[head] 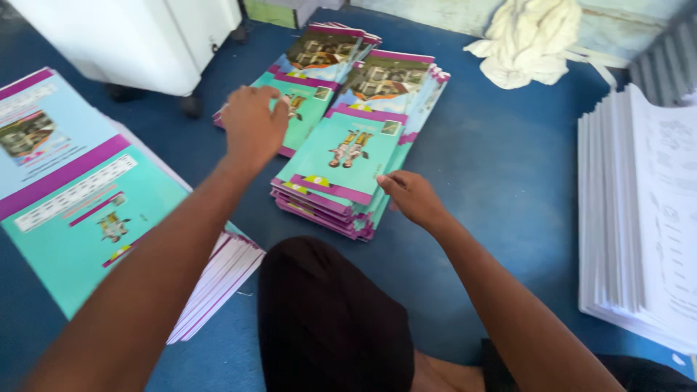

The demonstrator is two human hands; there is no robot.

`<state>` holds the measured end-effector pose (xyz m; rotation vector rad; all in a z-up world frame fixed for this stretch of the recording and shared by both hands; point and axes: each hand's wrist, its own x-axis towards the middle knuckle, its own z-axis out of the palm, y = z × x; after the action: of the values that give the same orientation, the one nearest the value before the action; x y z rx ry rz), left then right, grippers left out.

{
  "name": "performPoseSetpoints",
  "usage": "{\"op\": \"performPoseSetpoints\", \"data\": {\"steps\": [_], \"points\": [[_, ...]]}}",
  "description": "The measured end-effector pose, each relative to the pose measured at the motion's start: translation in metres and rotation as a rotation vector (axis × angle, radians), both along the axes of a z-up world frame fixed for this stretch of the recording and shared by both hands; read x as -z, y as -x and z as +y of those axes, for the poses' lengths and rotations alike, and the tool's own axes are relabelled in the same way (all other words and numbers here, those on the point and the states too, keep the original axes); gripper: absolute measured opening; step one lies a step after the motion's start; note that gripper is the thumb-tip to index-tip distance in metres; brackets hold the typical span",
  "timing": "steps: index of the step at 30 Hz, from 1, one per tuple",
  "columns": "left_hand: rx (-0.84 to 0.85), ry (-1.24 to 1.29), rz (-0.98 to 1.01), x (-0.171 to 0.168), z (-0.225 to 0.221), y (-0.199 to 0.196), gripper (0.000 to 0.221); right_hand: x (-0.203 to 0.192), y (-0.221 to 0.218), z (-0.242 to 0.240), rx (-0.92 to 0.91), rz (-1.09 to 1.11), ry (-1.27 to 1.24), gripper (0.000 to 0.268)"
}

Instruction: The person inserts loose printed pages into pre-folded book covers, aligns them, and stacks the completed books. The person repeats this process for multiple units, handling covers and pages by hand.

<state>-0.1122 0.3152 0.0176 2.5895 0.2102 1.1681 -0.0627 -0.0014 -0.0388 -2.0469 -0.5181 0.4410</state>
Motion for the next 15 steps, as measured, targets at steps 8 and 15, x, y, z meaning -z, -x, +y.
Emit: {"op": "performPoseSetpoints", "data": {"steps": [8, 15], "points": [[0.068, 0.339, 0.245, 0.057, -0.103, -0.031, 0.026, 0.028, -0.003, -0.093, 0.148, 0.08, 0.106, 0.054], [0.183, 0.41, 0.261, 0.116, -0.152, -0.045, 0.023, 0.065, -0.006, -0.154, 0.25, 0.092, 0.127, 0.054]]}}
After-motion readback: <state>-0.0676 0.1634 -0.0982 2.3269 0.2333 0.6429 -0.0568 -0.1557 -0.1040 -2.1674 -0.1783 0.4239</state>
